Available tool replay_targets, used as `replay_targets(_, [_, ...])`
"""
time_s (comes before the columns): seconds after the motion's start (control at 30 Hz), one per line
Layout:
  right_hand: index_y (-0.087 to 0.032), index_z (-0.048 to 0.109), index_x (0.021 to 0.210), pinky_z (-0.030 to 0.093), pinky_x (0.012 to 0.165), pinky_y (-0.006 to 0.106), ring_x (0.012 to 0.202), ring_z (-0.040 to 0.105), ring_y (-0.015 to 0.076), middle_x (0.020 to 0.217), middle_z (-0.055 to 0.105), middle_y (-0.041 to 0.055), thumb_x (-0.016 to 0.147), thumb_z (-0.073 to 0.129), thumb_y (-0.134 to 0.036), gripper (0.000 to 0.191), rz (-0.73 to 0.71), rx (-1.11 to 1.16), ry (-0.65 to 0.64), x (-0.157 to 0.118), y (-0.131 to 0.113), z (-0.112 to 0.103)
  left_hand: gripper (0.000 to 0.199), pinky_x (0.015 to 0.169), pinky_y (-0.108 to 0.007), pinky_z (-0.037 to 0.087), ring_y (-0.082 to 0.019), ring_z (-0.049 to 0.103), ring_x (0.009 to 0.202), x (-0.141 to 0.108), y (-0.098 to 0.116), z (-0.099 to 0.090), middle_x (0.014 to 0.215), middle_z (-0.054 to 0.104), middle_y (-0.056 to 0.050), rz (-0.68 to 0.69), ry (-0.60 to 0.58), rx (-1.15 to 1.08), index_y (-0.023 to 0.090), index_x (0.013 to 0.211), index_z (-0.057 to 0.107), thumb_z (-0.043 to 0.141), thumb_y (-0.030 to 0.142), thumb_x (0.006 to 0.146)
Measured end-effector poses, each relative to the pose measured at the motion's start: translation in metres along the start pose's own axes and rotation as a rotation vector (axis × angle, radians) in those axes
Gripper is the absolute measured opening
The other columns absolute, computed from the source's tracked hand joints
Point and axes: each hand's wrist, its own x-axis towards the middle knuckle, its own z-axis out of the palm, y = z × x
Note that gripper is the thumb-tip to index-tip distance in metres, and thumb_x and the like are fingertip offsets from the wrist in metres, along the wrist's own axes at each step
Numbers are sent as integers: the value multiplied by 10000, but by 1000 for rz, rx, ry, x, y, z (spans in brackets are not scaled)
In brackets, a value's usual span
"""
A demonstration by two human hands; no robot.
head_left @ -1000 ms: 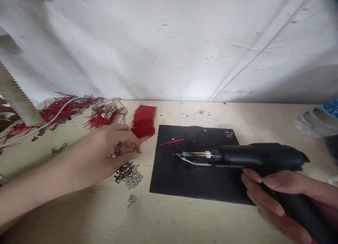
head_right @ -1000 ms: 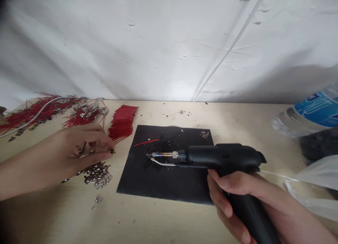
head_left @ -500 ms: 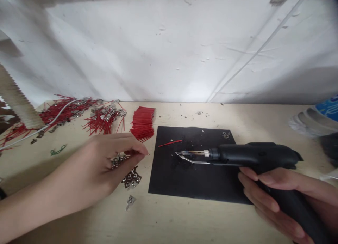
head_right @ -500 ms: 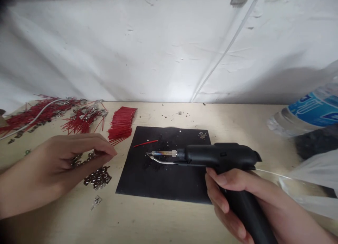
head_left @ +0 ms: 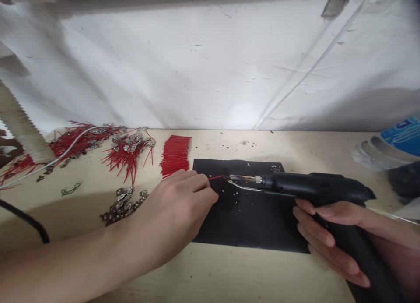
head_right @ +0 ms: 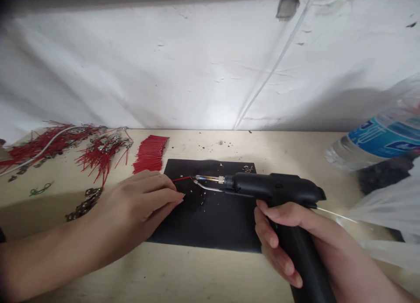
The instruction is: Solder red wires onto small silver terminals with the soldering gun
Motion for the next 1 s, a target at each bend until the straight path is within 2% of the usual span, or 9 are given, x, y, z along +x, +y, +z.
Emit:
replay_targets(0.2, [-192, 901, 828, 478, 436, 175, 461, 515, 81, 689, 660, 5, 875, 1154, -481, 387, 10, -20, -33, -5, -8, 17, 307, 787, -302, 586, -173, 791, 857, -1, -3, -4, 985, 842, -20, -115, 23, -71, 217, 1032, 937, 734, 174, 1259])
replay_targets(0.3, [-188, 873, 793, 479, 428, 166, 458, 506, 77, 666, 671, -12, 771, 1240, -482, 471, 13, -13, -4, -9, -13, 30, 197, 763, -265, 572, -157, 791, 843, 5, -13, -4, 971, 852, -7, -277, 38, -108, 233, 1135, 949, 777, 161, 1200])
replay_targets(0.43, [-174, 900, 806, 529, 443, 172, 473, 576, 96, 689, 725, 3, 768, 1280, -460, 478, 63, 24, -26, -4, -17, 26, 95, 631, -267, 483, -159, 683, 694, 20, -23, 1, 861, 803, 14, -478, -52, -162, 240, 1014, 909, 865, 196, 1086])
replay_targets(0.57, [-231, 957, 847, 633, 491, 210, 528, 634, 131, 717, 728, 17, 957, 1175, -503, 366, 127, -12, -356, 5, -16, 6, 215, 620, -286, 435, -157, 605, 631, 28, -24, 4, 769, 763, 18, -616, -138, -217, 243, 884, 852, 788, 246, 1090])
replay_targets(0.6, [-255, 984, 894, 645, 493, 218, 534, 649, 146, 700, 724, 17, 959, 1169, -509, 321, 150, -33, -342, 5, -15, 5, 215, 615, -285, 427, -155, 606, 627, 29, -24, 3, 760, 766, 19, -640, -154, -234, 245, 880, 851, 785, 267, 1083])
replay_targets(0.67, [-228, 922, 768, 562, 444, 176, 488, 567, 119, 598, 633, -7, 772, 1266, -546, 469, 114, -43, -82, 1, -12, 11, 215, 596, -283, 402, -153, 595, 619, 29, -25, 1, 735, 757, 21, -685, -165, -261, 250, 870, 844, 779, 316, 1064])
replay_targets(0.73, [-215, 899, 731, 491, 404, 156, 457, 525, 97, 591, 637, -11, 631, 1315, -556, 548, 71, -37, 38, -4, -10, 23, 238, 589, -281, 402, -157, 595, 622, 28, -26, -3, 717, 744, 23, -720, -168, -288, 257, 870, 835, 764, 388, 1057])
replay_targets(0.87, [-214, 907, 743, 468, 382, 156, 428, 528, 82, 678, 740, 10, 569, 1326, -524, 550, 47, -21, 95, -10, -8, 38, 316, 626, -262, 453, -166, 652, 694, 28, -26, -14, 761, 777, 4, -769, -149, -335, 261, 876, 833, 739, 533, 1008])
replay_targets(1.0, [-207, 935, 776, 470, 385, 148, 435, 560, 92, 659, 734, 7, 574, 1333, -503, 535, 84, -30, 76, -9, -11, 34, 387, 547, -244, 348, -139, 499, 589, 31, -15, -33, 642, 637, 34, -825, -123, -357, 265, 829, 804, 727, 620, 965])
